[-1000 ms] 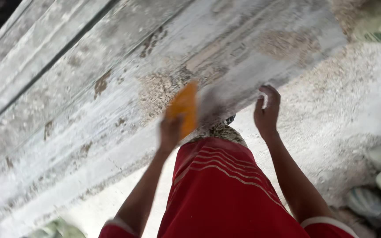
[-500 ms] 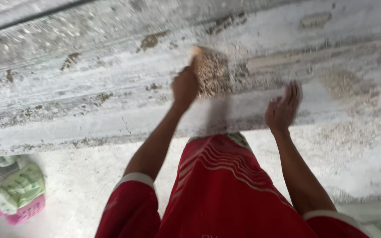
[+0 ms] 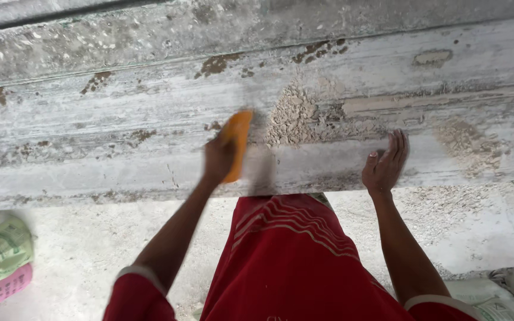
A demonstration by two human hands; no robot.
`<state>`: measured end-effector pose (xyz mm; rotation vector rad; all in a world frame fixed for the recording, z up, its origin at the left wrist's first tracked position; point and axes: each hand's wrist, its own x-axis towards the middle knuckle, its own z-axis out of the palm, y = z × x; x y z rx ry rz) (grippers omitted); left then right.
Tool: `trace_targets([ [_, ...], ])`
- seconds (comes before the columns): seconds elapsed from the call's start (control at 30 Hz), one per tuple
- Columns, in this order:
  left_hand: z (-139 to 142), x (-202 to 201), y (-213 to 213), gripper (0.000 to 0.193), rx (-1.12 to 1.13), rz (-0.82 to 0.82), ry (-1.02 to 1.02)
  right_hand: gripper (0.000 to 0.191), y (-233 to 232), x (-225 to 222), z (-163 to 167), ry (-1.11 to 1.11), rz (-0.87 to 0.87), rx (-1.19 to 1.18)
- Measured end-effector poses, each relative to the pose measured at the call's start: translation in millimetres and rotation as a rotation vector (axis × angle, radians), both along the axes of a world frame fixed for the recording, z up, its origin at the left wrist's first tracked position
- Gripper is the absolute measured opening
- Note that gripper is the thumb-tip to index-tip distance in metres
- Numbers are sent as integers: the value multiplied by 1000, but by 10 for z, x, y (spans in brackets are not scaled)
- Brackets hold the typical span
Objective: The person scrubs a large white panel with a green brush and then wipes it with an orange sponge. Afterwards, they fill a bucket with water and scoop white powder from a bag into the bucket.
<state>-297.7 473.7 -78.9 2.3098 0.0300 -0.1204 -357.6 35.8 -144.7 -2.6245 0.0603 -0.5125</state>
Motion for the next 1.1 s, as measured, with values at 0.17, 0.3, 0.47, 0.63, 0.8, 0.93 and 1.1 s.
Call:
trace_targets([
  [0.17,-57,872,-1006,55,31,-132,35,63,-13,6,4,3,-1,41],
  [0.3,328,596,-104,51,-59,-127,25,63,-16,-29,-5,30,6,19],
  [0.47,411,-578,1030,40,-133,47,5,70,33,-46,-58,67,-40,-25],
  [0.63,-227,-273,-1005,39,-147,182,303,69,66,-32,-4,111,-40,-48],
  [0.8,-261,196,-1683,51,-274,35,170,67,45,-12,112,83,-14,-54],
  [0.93,43,422,-6,44,-397,-56,150,62,55,0,118,69,-36,11],
  [1.1,304,990,-95,29,-510,-56,221,61,42,2,118,46,-18,-20],
])
